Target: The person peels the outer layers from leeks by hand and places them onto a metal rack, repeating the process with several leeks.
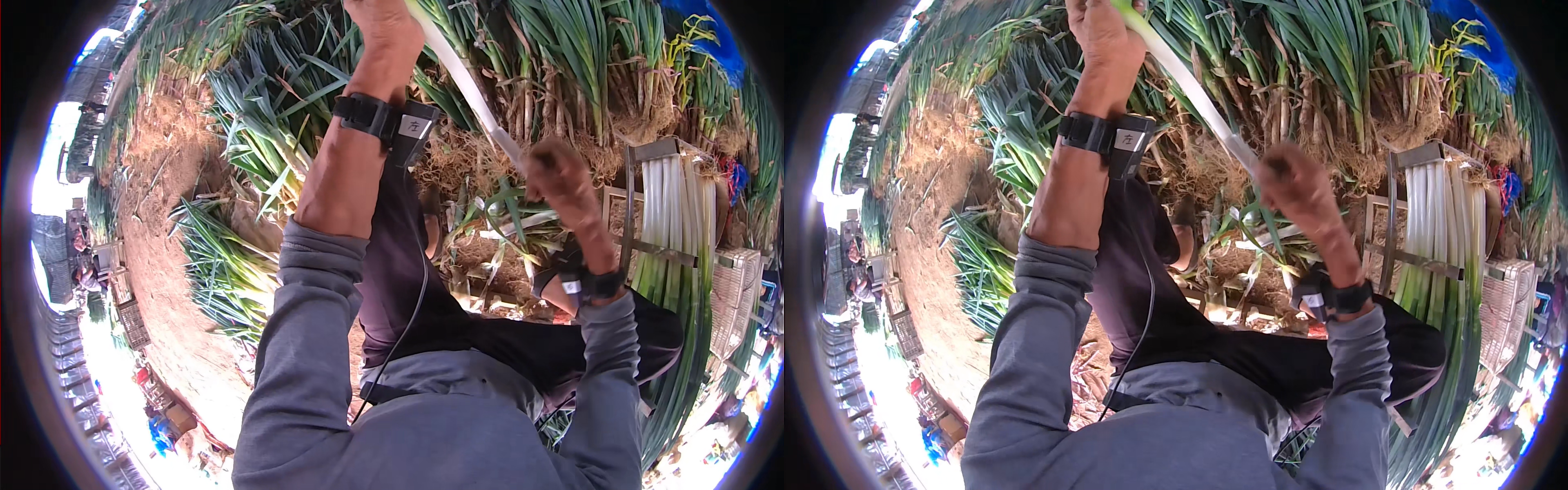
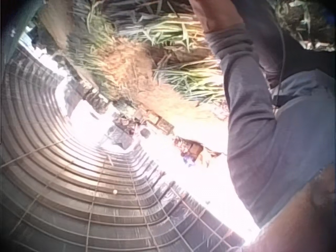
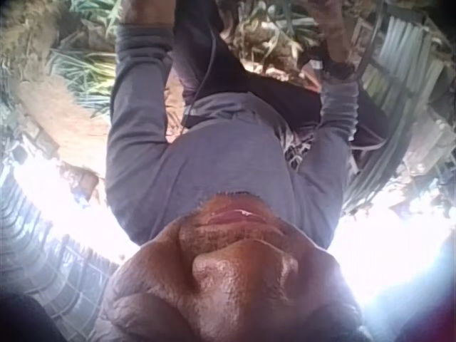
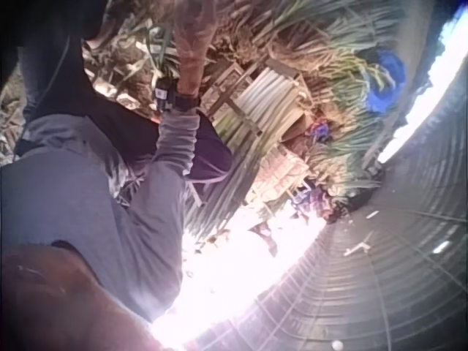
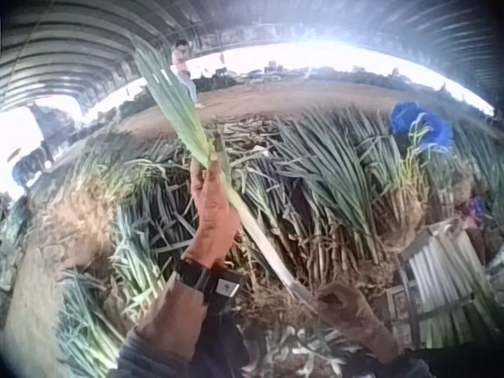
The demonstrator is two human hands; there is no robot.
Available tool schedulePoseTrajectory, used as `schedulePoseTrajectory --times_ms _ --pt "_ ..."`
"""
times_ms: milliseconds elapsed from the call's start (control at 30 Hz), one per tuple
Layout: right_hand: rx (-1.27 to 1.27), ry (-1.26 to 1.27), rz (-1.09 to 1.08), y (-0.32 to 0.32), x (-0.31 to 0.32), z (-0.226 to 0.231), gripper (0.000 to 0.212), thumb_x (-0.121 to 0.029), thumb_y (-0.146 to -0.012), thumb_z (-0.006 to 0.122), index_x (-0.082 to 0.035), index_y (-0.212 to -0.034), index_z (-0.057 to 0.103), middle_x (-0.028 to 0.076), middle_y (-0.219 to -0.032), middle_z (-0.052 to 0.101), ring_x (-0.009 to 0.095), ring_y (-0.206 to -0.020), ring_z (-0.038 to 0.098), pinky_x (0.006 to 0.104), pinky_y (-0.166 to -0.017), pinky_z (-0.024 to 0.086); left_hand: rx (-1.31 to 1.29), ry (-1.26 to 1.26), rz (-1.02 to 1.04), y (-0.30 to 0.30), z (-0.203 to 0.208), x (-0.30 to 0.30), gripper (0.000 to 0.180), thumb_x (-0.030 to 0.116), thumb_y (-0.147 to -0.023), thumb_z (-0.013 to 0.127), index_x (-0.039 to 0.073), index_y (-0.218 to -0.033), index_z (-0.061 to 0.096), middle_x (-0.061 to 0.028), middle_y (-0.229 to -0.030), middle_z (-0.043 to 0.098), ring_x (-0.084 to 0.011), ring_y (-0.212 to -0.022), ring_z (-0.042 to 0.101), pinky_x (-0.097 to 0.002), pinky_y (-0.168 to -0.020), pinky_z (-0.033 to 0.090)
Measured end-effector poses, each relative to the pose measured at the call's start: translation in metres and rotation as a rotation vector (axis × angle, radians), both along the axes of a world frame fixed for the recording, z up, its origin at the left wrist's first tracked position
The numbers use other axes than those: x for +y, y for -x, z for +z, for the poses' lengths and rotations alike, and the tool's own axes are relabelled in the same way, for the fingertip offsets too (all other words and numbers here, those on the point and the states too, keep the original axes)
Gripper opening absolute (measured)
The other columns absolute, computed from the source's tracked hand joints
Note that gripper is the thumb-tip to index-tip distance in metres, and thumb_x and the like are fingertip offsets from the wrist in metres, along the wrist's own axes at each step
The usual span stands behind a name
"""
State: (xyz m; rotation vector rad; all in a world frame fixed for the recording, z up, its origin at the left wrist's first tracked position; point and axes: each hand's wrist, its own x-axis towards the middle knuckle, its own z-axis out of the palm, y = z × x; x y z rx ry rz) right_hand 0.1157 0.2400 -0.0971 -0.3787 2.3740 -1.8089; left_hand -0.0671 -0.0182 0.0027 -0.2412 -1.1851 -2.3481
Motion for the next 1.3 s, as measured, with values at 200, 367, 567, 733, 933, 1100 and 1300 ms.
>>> schedulePoseTrajectory --times_ms 200,367,567,733,933,1100,1300 --pt "-0.351 -0.581 0.091 -0.061 0.032 -0.125 0.021 -0.015 -0.095 0.060 0.000 -0.109 0.063 0.013 -0.085 0.065 0.021 -0.065 0.062 0.0388 -0.066 0.053 0.112 0.008 -0.010 0.006 0.006 0.003 0.053 0.024 -0.095 0.068 0.012 -0.143 0.047 0.0019 -0.124 0.057 -0.0132 -0.103 0.052 -0.0312 -0.084 0.042" --pt "0.247 -0.352 -0.165 0.006 -0.023 -0.006 0.022 -0.013 -0.091 0.068 -0.002 -0.110 0.065 0.020 -0.099 0.066 0.032 -0.084 0.067 0.0370 -0.070 0.053 0.073 0.008 0.006 -0.003 0.002 0.003 0.047 0.023 -0.096 0.066 0.011 -0.139 0.050 0.0020 -0.119 0.058 -0.0128 -0.101 0.052 -0.0317 -0.082 0.043" --pt "0.409 -0.167 -0.215 0.046 -0.036 0.034 0.025 -0.014 -0.093 0.067 0.002 -0.113 0.064 0.018 -0.100 0.069 0.025 -0.083 0.070 0.0350 -0.069 0.054 -0.029 -0.089 -0.122 -0.015 0.010 0.028 0.023 0.022 -0.100 0.058 0.012 -0.119 0.051 -0.0057 -0.097 0.060 -0.0217 -0.083 0.061 -0.0359 -0.072 0.053" --pt "0.315 -0.040 -0.121 0.084 -0.054 0.092 0.029 -0.017 -0.093 0.068 0.002 -0.114 0.066 0.015 -0.098 0.070 0.019 -0.081 0.068 0.0311 -0.071 0.053 -0.038 -0.160 -0.372 -0.019 -0.005 0.027 0.034 0.028 -0.098 0.061 0.004 -0.120 0.053 -0.0096 -0.107 0.064 -0.0210 -0.092 0.062 -0.0362 -0.086 0.053" --pt "0.257 0.203 -0.012 0.118 -0.061 0.103 0.031 -0.018 -0.089 0.074 0.003 -0.111 0.067 0.009 -0.094 0.069 0.012 -0.087 0.062 0.0261 -0.077 0.051 -0.114 -0.153 -0.657 -0.035 -0.012 0.051 0.042 0.036 -0.099 0.059 0.000 -0.119 0.055 -0.0133 -0.112 0.063 -0.0231 -0.102 0.063 -0.0372 -0.093 0.053" --pt "-0.042 0.683 0.094 0.112 -0.060 0.100 0.020 -0.013 -0.084 0.079 -0.003 -0.099 0.069 0.004 -0.096 0.069 0.012 -0.091 0.064 0.0259 -0.081 0.052 -0.071 -0.087 -0.615 -0.046 -0.006 0.058 0.042 0.034 -0.100 0.058 -0.003 -0.120 0.055 -0.0140 -0.109 0.064 -0.0209 -0.102 0.064 -0.0336 -0.089 0.056" --pt "0.042 0.756 0.165 0.112 -0.050 0.100 0.017 -0.007 -0.085 0.077 -0.006 -0.099 0.068 0.004 -0.095 0.070 0.011 -0.090 0.065 0.0250 -0.082 0.052 -0.063 -0.268 -0.876 -0.052 0.005 0.066 0.033 0.028 -0.096 0.065 0.005 -0.118 0.056 -0.0062 -0.097 0.065 -0.0199 -0.086 0.069 -0.0332 -0.072 0.062"
